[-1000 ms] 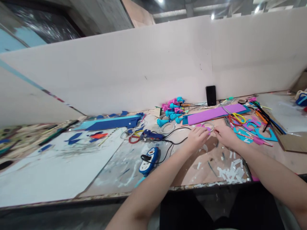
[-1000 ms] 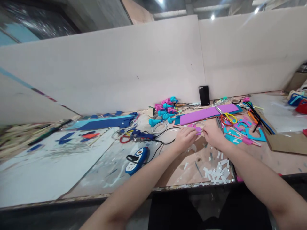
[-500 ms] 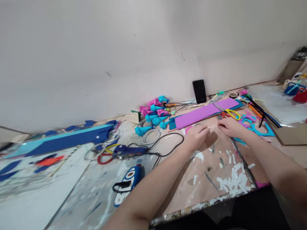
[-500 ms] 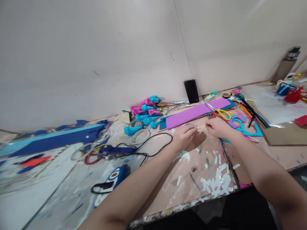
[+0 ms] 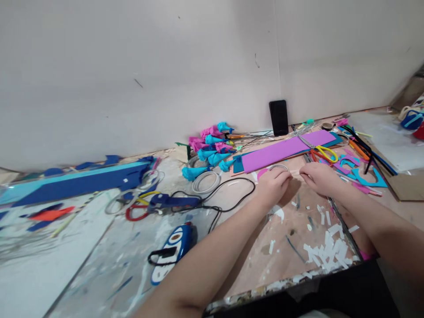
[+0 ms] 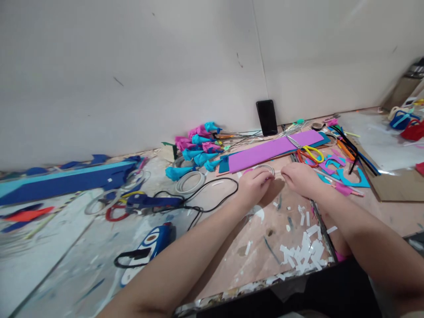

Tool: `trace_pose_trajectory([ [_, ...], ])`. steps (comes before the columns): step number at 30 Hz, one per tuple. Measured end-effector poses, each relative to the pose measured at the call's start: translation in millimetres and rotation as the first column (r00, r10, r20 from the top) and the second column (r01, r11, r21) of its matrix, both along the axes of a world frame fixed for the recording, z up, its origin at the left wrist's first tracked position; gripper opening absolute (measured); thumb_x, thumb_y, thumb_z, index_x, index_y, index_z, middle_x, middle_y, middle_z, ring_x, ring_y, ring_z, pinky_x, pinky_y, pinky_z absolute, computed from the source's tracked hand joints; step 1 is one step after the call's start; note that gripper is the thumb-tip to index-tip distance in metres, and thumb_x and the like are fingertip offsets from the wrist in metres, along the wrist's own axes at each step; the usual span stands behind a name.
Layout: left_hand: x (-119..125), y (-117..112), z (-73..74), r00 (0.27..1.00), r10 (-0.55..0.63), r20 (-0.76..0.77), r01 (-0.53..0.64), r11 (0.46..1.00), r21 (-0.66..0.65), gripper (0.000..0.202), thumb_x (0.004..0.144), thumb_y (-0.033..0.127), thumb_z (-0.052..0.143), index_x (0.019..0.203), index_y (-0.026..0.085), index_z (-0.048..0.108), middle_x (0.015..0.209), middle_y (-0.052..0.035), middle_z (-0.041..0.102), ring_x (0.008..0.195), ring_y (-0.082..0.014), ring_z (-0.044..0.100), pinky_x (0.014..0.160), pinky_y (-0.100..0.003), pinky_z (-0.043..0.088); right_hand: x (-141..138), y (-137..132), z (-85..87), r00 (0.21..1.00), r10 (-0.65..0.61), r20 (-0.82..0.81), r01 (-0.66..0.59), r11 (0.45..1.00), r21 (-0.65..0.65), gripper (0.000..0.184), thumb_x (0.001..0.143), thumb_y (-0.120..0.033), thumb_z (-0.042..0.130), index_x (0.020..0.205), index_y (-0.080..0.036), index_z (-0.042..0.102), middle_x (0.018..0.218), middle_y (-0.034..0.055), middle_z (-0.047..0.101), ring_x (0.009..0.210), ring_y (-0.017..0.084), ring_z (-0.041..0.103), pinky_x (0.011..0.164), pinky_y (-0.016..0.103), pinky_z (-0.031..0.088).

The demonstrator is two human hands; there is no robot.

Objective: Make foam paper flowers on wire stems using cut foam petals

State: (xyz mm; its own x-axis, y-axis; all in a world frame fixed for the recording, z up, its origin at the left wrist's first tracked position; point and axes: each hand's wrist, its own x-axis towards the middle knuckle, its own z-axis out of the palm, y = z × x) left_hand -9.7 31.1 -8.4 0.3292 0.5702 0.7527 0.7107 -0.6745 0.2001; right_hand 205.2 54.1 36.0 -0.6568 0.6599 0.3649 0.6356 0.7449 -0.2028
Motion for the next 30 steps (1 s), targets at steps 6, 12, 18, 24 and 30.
trace_pose_trajectory([
  [6, -3, -2, 6.7, 0.981, 0.087, 0.176, -0.072, 0.993, -0.095, 0.006, 0.094, 0.019, 0.067, 0.088, 0.021, 0.070, 0.087, -0.0017, 0.076, 0.081, -0.0154, 0.070, 0.075, -0.027, 0.052, -11, -19, -0.1, 0.960, 0.097, -0.264, -0.068, 0.991, 0.117, 0.017, 0.093, -0.017, 0.054, 0.090, -0.016, 0.071, 0.087, 0.0102, 0.073, 0.082, 0.022, 0.064, 0.078, 0.036, 0.048],
  [12, 0, -6, 8.8, 0.965, 0.038, 0.261, -0.015, 0.996, -0.087, 0.007, 0.094, 0.020, 0.066, 0.088, 0.021, 0.069, 0.088, -0.0032, 0.076, 0.083, -0.0161, 0.070, 0.079, -0.028, 0.054, -21, -17, -15.6, 0.712, -0.336, -0.616, -0.140, 0.792, -0.594, 0.023, 0.084, -0.039, 0.072, 0.097, -0.020, 0.072, 0.076, 0.0021, 0.070, 0.062, 0.015, 0.058, 0.055, 0.027, 0.042],
  [18, 3, -6, 5.4, 0.968, -0.005, 0.251, 0.024, 0.997, -0.071, 0.009, 0.095, 0.019, 0.064, 0.088, 0.021, 0.068, 0.089, -0.0037, 0.076, 0.085, -0.0170, 0.070, 0.079, -0.029, 0.054, -20, -9, -22.9, 0.519, -0.514, -0.684, -0.333, 0.615, -0.715, 0.035, 0.073, -0.050, 0.083, 0.089, -0.021, 0.071, 0.068, 0.0008, 0.068, 0.059, 0.013, 0.056, 0.048, 0.024, 0.034],
  [24, 3, -7, 9.0, 0.982, 0.016, 0.190, -0.021, 0.999, 0.024, 0.006, 0.096, 0.021, 0.064, 0.092, 0.021, 0.068, 0.091, -0.0044, 0.076, 0.089, -0.0175, 0.069, 0.082, -0.031, 0.051, -22, -9, -23.9, 0.466, -0.547, -0.696, -0.309, 0.636, -0.707, 0.038, 0.069, -0.051, 0.087, 0.083, -0.019, 0.073, 0.073, 0.0033, 0.072, 0.065, 0.013, 0.062, 0.054, 0.023, 0.042],
  [30, 12, -24, 14.1, 0.994, -0.095, 0.053, 0.082, 0.974, 0.210, 0.006, 0.093, 0.020, 0.064, 0.091, 0.025, 0.067, 0.091, -0.0023, 0.075, 0.086, -0.0163, 0.067, 0.080, -0.032, 0.049, -18, 1, -21.5, 0.334, -0.625, -0.705, -0.325, 0.626, -0.709, 0.043, 0.063, -0.052, 0.090, 0.080, -0.019, 0.069, 0.069, 0.0016, 0.070, 0.064, 0.012, 0.062, 0.056, 0.023, 0.045],
])
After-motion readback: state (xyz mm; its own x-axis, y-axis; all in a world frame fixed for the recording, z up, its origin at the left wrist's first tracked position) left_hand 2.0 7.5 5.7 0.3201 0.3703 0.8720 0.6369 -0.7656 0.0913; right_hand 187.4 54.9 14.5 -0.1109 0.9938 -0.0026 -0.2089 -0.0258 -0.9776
